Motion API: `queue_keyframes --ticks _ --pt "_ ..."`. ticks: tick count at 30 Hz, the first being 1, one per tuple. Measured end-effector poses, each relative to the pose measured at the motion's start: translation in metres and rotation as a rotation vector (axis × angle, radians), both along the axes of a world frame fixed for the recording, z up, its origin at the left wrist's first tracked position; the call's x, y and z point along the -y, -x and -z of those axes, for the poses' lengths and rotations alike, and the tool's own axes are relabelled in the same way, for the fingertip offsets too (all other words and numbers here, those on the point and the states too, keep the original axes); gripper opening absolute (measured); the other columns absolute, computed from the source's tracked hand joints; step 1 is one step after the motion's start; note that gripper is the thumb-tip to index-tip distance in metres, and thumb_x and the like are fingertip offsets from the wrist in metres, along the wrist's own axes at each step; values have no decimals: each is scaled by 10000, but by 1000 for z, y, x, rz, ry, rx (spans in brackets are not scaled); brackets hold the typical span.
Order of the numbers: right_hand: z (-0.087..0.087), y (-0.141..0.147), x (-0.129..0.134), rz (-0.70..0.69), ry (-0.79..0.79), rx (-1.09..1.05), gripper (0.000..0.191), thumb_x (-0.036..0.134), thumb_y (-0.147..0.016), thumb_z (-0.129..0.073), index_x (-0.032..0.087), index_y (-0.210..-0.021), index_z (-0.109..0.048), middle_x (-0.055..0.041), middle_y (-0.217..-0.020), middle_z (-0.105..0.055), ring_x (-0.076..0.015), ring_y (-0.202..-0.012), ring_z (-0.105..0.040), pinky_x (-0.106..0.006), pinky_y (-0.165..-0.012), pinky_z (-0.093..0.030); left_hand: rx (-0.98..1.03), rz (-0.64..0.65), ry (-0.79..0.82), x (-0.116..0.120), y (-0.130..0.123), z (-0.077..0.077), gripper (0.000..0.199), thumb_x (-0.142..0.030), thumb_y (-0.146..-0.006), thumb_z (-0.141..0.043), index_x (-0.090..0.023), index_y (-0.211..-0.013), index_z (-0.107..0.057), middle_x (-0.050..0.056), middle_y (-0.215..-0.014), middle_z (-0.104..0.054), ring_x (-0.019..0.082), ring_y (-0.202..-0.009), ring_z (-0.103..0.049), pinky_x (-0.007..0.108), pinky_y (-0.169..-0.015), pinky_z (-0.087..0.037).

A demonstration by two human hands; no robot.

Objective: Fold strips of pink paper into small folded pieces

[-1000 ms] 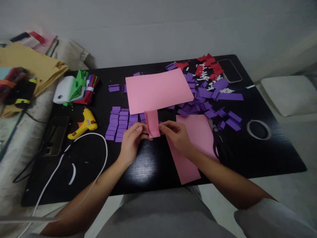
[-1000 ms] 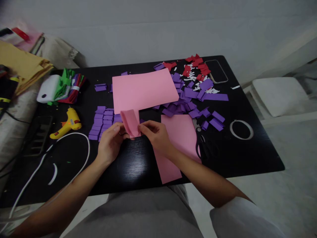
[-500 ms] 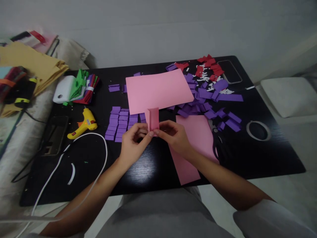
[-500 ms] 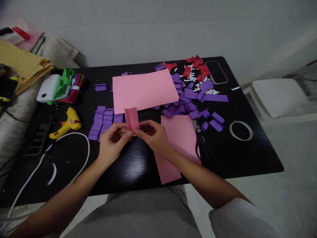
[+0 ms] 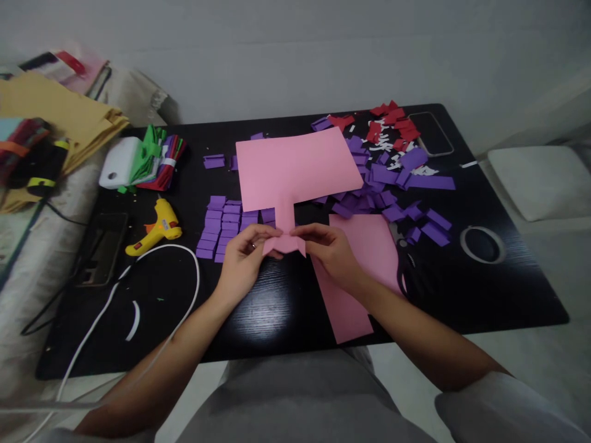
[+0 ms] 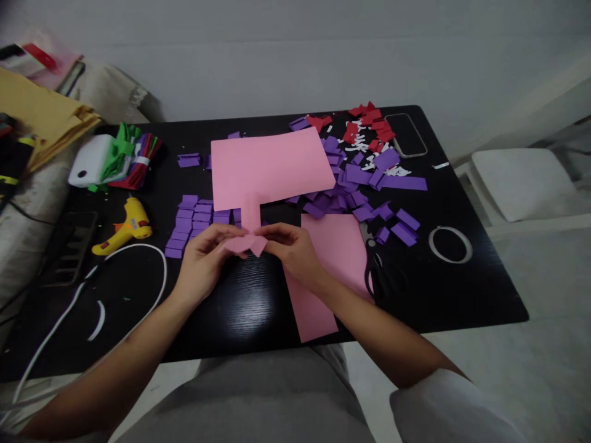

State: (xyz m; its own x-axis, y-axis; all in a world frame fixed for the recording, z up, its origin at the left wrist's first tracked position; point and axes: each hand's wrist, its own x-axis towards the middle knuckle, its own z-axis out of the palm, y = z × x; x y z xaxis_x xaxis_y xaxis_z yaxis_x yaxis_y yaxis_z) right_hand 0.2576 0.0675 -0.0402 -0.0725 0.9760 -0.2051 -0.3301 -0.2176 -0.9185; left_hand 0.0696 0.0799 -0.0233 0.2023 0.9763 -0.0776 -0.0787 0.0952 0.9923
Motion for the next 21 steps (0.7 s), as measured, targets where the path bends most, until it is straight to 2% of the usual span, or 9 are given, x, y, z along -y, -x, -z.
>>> queue_keyframes --ticks 2,5,8,9,11,13,14,17,21 --pt "0 -2 0 1 0 -27 189 181 -723 -779 264 -879 -843 1 -963 -811 -189 -957 -729 -350 -962 -558 34 7 37 -1 3 3 113 -240 -851 -771 -199 -956 -781 33 -954 -769 140 -771 -709 248 -737 -575" --pt "0 -3 0 19 -12 -56 158 222 -789 -716 264 -861 -850 -13 -957 -811 -191 -962 -724 -343 -922 -570 61 31 42 0 6 5 183 -151 -809 -742 -217 -970 -800 38 -1009 -780 173 -905 -718 266 -822 -561" --pt "-2 -2 1 73 -73 22 69 278 -778 -810 258 -840 -834 -15 -934 -804 -188 -925 -727 -349 -908 -587 77 82 -30 1 8 2 296 -100 -799 -627 -213 -997 -815 53 -1090 -773 203 -1035 -700 303 -922 -538" --pt "-2 -1 2 89 -98 59 96 283 -755 -850 253 -841 -824 -14 -926 -800 -184 -910 -728 -350 -906 -593 56 82 -64 1 7 1 291 -109 -814 -606 -206 -989 -817 59 -1102 -768 206 -1057 -691 305 -933 -532" --pt "-3 2 3 98 -134 104 175 297 -723 -896 238 -855 -797 -14 -910 -788 -178 -882 -730 -351 -894 -608 -20 40 -120 2 5 -2 205 -149 -861 -626 -193 -949 -806 61 -1041 -763 186 -995 -688 287 -879 -535" --pt "-2 3 4 101 -154 114 230 327 -724 -907 229 -876 -766 -15 -890 -773 -175 -861 -731 -352 -872 -622 -78 -37 -132 2 2 -3 62 -184 -851 -733 -190 -908 -756 24 -870 -735 139 -791 -669 254 -745 -534" --pt "-2 4 4 102 -162 117 251 341 -727 -910 226 -884 -751 -16 -886 -767 -174 -859 -732 -352 -867 -627 -64 -59 -127 3 -1 -3 108 -187 -826 -778 -195 -920 -725 -4 -800 -709 116 -709 -645 236 -691 -525" --pt "-1 4 5 114 -170 108 311 351 -717 -925 226 -913 -718 -17 -908 -760 -171 -873 -736 -345 -867 -635 -32 -70 -92 3 -5 -1 248 -213 -790 -841 -194 -982 -684 -7 -813 -722 102 -694 -657 223 -680 -540" --pt "-1 4 4 96 -134 81 389 349 -688 -948 233 -985 -725 -20 -963 -773 -174 -913 -746 -337 -892 -636 -48 -75 -80 3 -5 1 234 -255 -803 -847 -179 -976 -709 25 -854 -758 113 -729 -693 236 -708 -572"
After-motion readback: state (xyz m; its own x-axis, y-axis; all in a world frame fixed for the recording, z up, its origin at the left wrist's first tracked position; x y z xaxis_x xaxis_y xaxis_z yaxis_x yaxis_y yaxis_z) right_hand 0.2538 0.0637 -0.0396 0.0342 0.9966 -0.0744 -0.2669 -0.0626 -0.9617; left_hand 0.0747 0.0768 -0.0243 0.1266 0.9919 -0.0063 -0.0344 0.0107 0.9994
